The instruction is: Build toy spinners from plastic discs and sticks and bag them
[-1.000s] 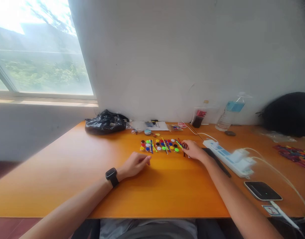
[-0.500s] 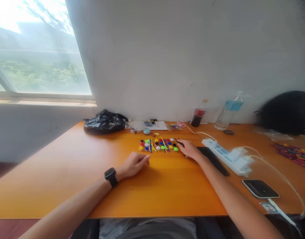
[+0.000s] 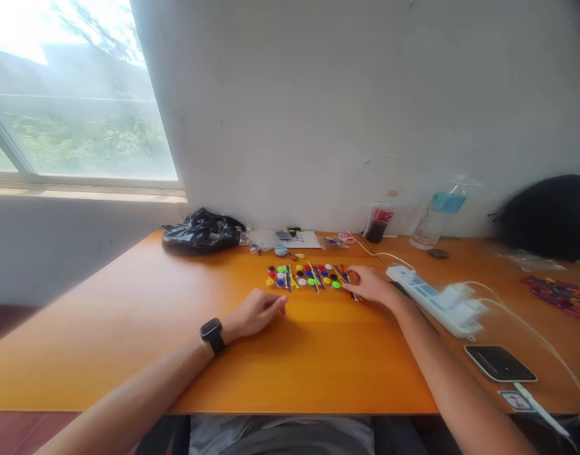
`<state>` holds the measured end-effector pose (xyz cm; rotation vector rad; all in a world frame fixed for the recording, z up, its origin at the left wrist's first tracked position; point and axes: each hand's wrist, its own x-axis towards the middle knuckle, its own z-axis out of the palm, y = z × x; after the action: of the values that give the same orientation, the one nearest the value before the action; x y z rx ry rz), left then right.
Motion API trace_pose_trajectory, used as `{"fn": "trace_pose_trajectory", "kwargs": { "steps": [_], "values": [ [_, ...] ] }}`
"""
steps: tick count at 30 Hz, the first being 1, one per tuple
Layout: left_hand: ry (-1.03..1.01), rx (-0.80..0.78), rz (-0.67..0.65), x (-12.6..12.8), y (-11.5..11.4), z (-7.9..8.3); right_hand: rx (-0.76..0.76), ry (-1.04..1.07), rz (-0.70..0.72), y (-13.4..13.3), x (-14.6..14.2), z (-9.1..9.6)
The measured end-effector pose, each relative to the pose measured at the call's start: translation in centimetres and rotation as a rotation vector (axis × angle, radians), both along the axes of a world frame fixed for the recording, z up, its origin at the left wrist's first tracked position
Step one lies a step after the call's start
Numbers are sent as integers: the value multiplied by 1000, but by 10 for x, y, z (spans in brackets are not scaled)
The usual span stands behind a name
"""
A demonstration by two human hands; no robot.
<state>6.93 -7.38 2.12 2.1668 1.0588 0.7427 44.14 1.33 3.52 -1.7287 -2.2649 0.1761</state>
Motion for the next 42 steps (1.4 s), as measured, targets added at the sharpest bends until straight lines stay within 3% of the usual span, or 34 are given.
{"fn": "trace_pose_trajectory", "kwargs": {
  "steps": [3, 13, 18, 21, 25, 28, 42],
  "values": [
    [7, 5, 0, 0, -1, 1, -57, 55, 34, 4, -1, -6],
    [27, 11, -2, 1, -2, 4, 1, 148, -15, 14, -7, -10],
    [21, 5, -6, 2, -4, 7, 36, 246, 204, 8, 2, -3],
    [23, 13, -11, 2, -3, 6, -3, 228, 317, 11, 3, -10],
    [23, 16, -7, 2, -2, 5, -56, 182, 301, 22, -7, -25],
    [28, 7, -6, 3, -3, 6, -10, 182, 313, 27, -10, -30],
    [25, 19, -12, 2, -3, 7, 14, 184, 277, 20, -3, -18]
  ]
}}
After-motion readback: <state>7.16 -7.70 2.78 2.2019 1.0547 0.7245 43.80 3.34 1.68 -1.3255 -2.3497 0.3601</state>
